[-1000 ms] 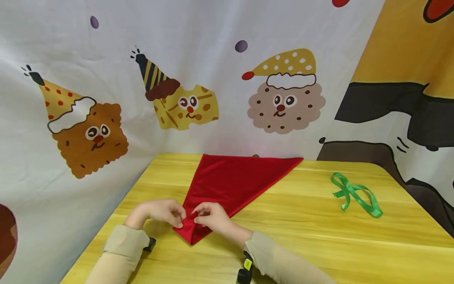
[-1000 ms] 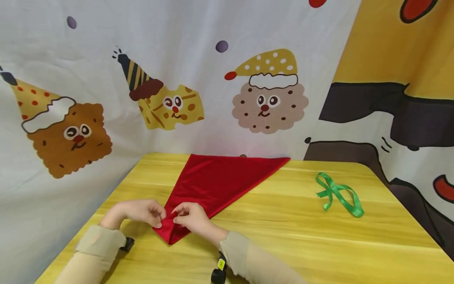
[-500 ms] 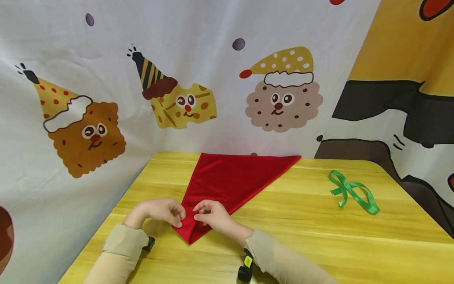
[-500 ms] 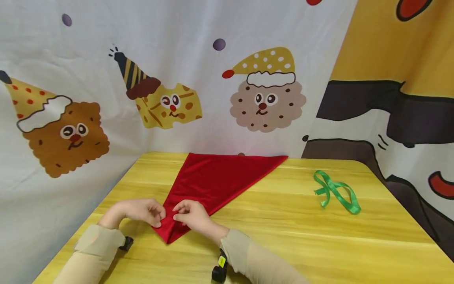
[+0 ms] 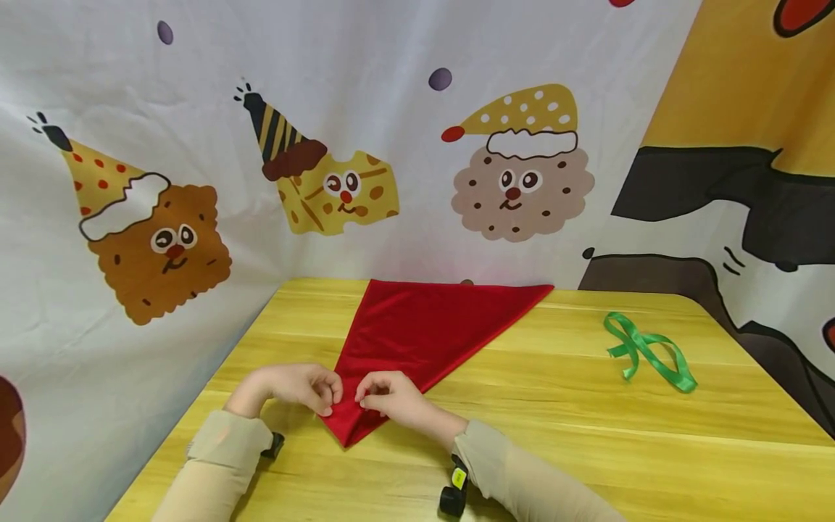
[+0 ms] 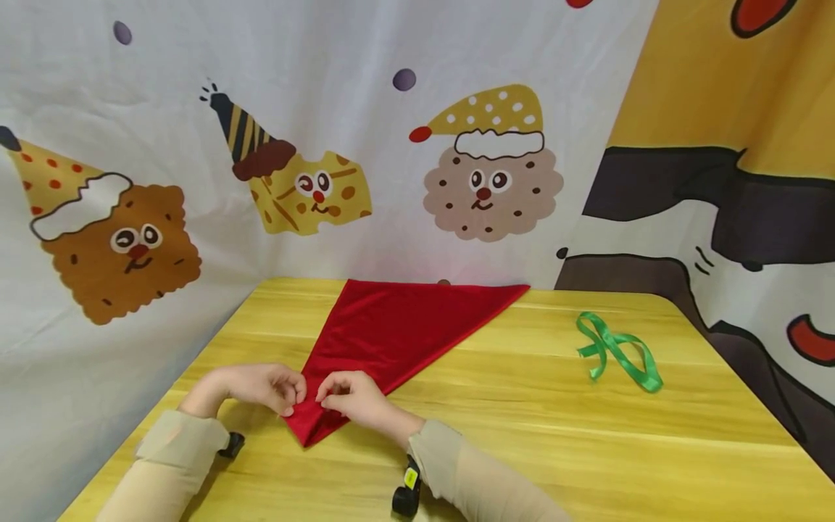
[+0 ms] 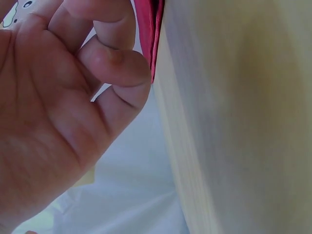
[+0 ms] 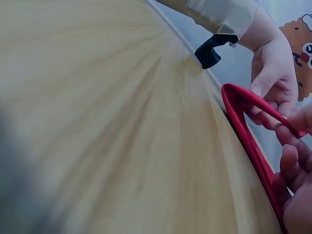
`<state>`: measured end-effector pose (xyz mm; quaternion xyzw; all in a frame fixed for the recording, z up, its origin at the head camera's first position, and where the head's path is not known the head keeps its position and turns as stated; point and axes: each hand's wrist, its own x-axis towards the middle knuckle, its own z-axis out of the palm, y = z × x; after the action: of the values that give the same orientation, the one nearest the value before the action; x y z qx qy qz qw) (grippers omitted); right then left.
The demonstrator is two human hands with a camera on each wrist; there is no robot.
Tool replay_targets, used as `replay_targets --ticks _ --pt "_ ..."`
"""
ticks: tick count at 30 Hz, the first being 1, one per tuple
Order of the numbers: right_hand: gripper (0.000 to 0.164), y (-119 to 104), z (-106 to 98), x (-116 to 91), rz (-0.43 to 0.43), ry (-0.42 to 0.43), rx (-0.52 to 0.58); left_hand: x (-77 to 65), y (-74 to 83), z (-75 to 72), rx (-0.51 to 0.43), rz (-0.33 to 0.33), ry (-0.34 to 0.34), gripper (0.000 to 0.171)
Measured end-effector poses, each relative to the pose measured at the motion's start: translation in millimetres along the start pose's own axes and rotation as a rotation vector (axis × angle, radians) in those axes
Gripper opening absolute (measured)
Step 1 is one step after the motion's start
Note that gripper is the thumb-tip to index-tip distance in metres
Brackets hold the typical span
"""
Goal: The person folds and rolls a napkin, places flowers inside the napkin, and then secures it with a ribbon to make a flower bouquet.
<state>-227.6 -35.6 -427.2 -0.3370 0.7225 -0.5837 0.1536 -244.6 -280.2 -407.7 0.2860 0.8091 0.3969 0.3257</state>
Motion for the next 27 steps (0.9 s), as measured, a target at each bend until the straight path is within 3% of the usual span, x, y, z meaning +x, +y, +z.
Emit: replay_targets --ticks 6,9,17,23,27 --pt "0.007 27 1 7 0.057 -0.019 -0.059 0.0 -1.4 -0.1 -0.007 0.012 -0.026 0.02" --pt "0.003 30 1 9 0.055 -0.039 -0.126 -0.3 -2.8 -0.7 -0.014 0.037 -0.05 0.018" --pt "0.005 33 0 9 -0.019 -0.135 -0.359 -0.4 -4.3 -2.6 -0.031 0.15 -0.101 0.008" --pt "0.004 33 0 10 -0.149 -0.182 -0.553 -0.9 -1.8 -2.9 0.015 0.125 -0.081 0.013" --pt "0.003 35 -1 10 -0.188 -0.187 -0.605 -1.0 -1.5 -1.7 0.027 0.096 -0.071 0.013"
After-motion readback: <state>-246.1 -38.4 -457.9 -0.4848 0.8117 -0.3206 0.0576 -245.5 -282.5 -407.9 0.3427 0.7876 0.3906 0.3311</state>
